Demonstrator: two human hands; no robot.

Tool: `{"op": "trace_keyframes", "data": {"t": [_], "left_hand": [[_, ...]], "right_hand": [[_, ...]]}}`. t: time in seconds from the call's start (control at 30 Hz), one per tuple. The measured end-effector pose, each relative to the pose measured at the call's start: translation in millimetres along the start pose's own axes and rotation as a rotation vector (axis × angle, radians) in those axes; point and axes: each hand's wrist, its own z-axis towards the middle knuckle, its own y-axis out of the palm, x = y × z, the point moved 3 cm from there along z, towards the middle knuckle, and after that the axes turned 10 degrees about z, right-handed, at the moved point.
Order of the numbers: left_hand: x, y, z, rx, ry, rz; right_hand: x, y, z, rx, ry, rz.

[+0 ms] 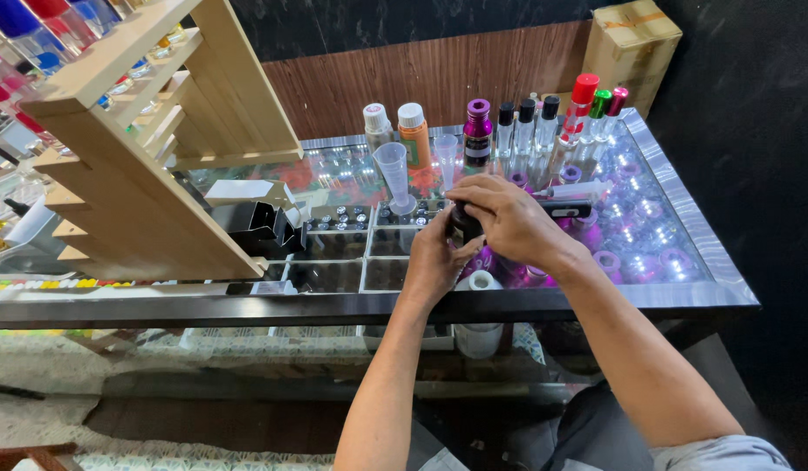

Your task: The person uses a syringe and a funnel to transfer liquid from various colored bottles into a clear plastic cup. They then use the syringe to draw liquid from the cup and dispense it into a small purple bottle. The person repeats this process with different colored liquids.

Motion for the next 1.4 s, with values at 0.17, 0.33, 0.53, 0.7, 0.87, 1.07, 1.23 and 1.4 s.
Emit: {"op": "trace_keyframes", "data": {"t": [0.17,0.33,0.53,0.7,0.87,1.07,1.23,1.4], "left_hand": [[-31.9,13.0,8.2,0.032,0.061,0.035],[-53.6,22.8,12.7,0.027,0.093,0.043],[-25.7,4.2,10.7,-0.092,0.016,0.077],[-34.1,0.0,37.9,0.154,-0.04,0.237],[-38.9,19.5,73.2,0.226,-0.044,0.382],[-76.6,42.2,113.1,0.246,-0.147,0.526],[-76.8,39.5,110.7,0.275,-0.186,0.529],[-58.4,26.1,97.6,0.254,-0.242,0.516]], "right_hand": [[22.3,11.5,-1.1,0.123,0.029,-0.146],[-1.3,5.5,-5.5,0.009,0.16,-0.119],[-9.3,-7.4,-6.6,0.133,0.158,-0.088],[-5.1,-51.7,4.6,0.359,0.092,-0.242],[32.7,-53.6,27.8,0.364,0.104,-0.256],[75.7,-23.0,49.4,0.186,0.199,-0.296],[116.6,-1.8,56.0,0.097,0.202,-0.32],[119.3,2.8,57.3,0.023,0.264,-0.285]]}}
